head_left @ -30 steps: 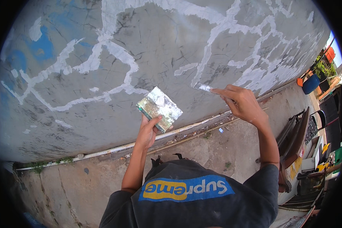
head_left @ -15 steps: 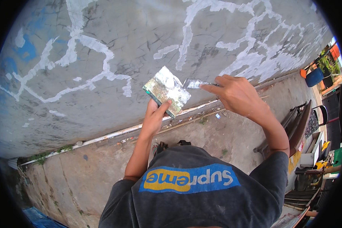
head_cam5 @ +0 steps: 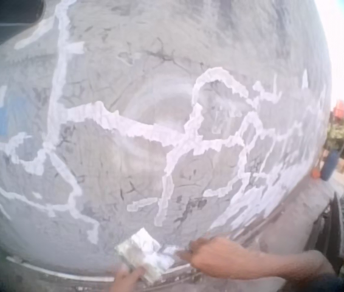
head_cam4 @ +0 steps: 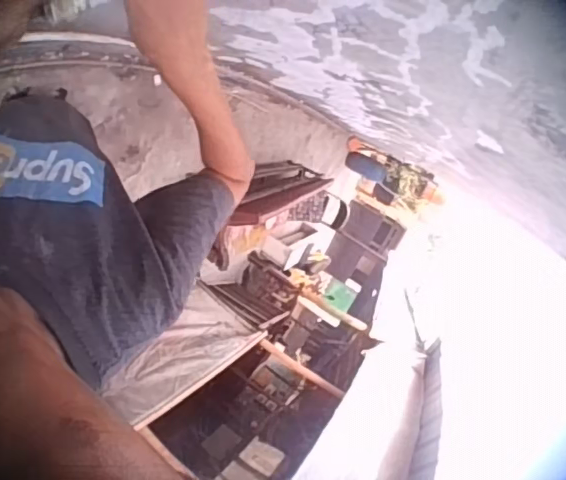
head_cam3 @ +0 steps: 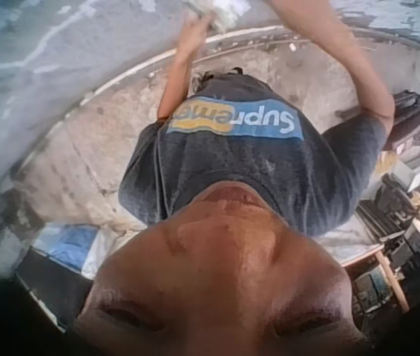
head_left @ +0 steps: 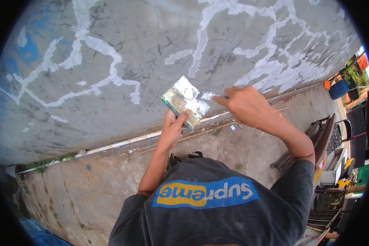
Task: The person uses a putty knife to apply white plaster onto a gray concrete wall, smoothing it over cracks and blue graffiti. The person repeatedly scoops plaster from a hawk and spreads it across the wall surface.
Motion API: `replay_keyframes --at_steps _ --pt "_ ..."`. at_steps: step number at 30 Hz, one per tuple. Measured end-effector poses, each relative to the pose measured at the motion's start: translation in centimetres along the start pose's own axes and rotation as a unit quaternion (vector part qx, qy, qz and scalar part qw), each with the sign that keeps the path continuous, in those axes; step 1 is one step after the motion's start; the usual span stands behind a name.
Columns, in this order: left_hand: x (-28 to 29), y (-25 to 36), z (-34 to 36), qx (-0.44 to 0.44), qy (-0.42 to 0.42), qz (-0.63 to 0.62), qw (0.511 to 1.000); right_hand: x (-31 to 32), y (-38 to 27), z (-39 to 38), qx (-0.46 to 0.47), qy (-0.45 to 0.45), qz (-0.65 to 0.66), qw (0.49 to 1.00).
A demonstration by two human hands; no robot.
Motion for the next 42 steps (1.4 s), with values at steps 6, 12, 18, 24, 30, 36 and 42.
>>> replay_keyframes --at_steps 6,12,18,24,30,36,42 --pt "1.9 -1.1 -0.1 0.004 0.018 0.000 1.000 -0.6 -0.2 0.8 0.001 -0.139 0.015 0.990" --pt "6.8 -1.3 -0.8 0.006 0.077 -0.118 0.990 1.4 3.6 1.6 -0.071 -0.170 0.378 0.907" --pt "14.3 -0.8 -3.2 -0.028 0.153 -0.214 0.964 1.0 5.2 4.2 -0.093 0.024 0.862 0.498" --pt "19.7 3.5 -6.4 -0.035 0.201 -0.174 0.963 10.7 -3.5 5.4 0.071 0.214 0.952 0.209" --pt "25.0 4.4 -8.3 -0.019 0.223 -0.149 0.963 17.1 -11.8 5.3 0.214 0.051 0.969 0.113" --pt "28.1 2.9 -7.2 0.056 0.191 -0.141 0.970 16.1 -14.4 3.7 0.290 -0.098 0.943 0.130" --pt "26.4 2.6 -6.0 0.061 0.162 -0.155 0.973 15.3 -16.1 1.1 0.325 -0.170 0.916 0.165"
Point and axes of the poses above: each hand's wrist, its own z-axis towards the middle knuckle, its own x-axis out of the back of the hand, y = z × x, the point moved 8 cm from there along z, towards the middle knuckle, and after that the axes turned 6 degrees about -x, right-handed, at the moved point
